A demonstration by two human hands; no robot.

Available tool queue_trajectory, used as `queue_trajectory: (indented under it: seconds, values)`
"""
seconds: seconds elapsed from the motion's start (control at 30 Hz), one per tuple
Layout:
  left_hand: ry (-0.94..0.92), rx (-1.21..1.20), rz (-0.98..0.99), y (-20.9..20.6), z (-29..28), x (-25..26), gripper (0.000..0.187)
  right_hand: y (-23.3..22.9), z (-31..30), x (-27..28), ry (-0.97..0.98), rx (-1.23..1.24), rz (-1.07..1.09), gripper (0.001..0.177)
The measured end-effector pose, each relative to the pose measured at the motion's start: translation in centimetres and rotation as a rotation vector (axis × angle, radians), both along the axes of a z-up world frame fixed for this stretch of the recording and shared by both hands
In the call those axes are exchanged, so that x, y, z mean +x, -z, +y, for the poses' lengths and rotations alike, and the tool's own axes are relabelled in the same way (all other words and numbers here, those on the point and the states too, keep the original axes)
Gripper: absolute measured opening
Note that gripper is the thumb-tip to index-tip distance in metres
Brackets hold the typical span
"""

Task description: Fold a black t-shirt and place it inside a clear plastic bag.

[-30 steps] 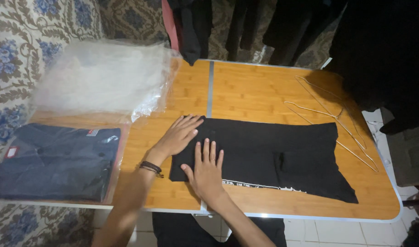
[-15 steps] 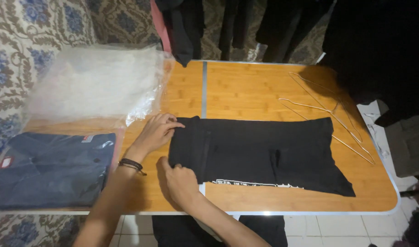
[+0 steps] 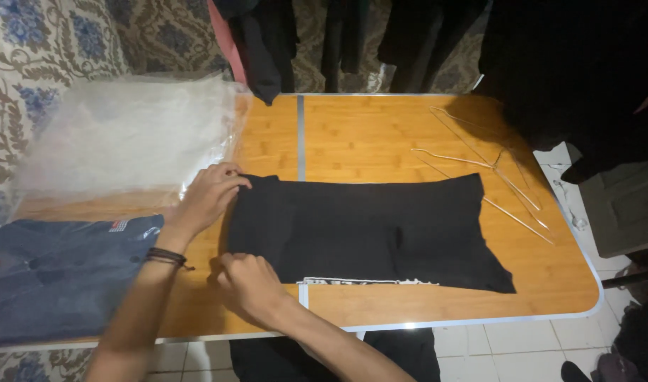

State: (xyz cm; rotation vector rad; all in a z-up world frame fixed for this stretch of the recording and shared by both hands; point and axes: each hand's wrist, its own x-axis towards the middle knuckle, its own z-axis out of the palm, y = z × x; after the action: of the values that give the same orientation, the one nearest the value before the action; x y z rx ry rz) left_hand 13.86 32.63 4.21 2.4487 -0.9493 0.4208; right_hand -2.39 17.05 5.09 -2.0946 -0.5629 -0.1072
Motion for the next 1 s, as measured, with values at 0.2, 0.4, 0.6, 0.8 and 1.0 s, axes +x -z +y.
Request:
queue_trajectory:
  seconds: [0.2,0.4,0.6,0.8,1.0]
  values:
    - [0.029,-0.033,0.025,-2.5,1.2,-1.9,0.019,-1.8,-0.7,-0.9,-0.073,0.140,0.026,0.021]
    - [0.171,-0.251,0.177,-4.1,-3.8,-0.1,0.014,-2.9,-7.3,-1.0,0.035,0.212,0.149,0.020]
    - [0.404,-0.369,0.432,-3.5,-15.5,4.1,0.022,1.6,-19.2,-1.4,0.235,0.360,0.216,0.018]
    - [0.510,-0.402,0.564,-1.9,-28.2,4.3,0.023,4.5,-30.4,-3.0,0.390,0.510,0.278,0.013]
    - [0.661,-0.432,0.544,0.2,-38.3,4.2,0.023,7.4,-37.2,-5.4,0.573,0.565,0.364,0.016]
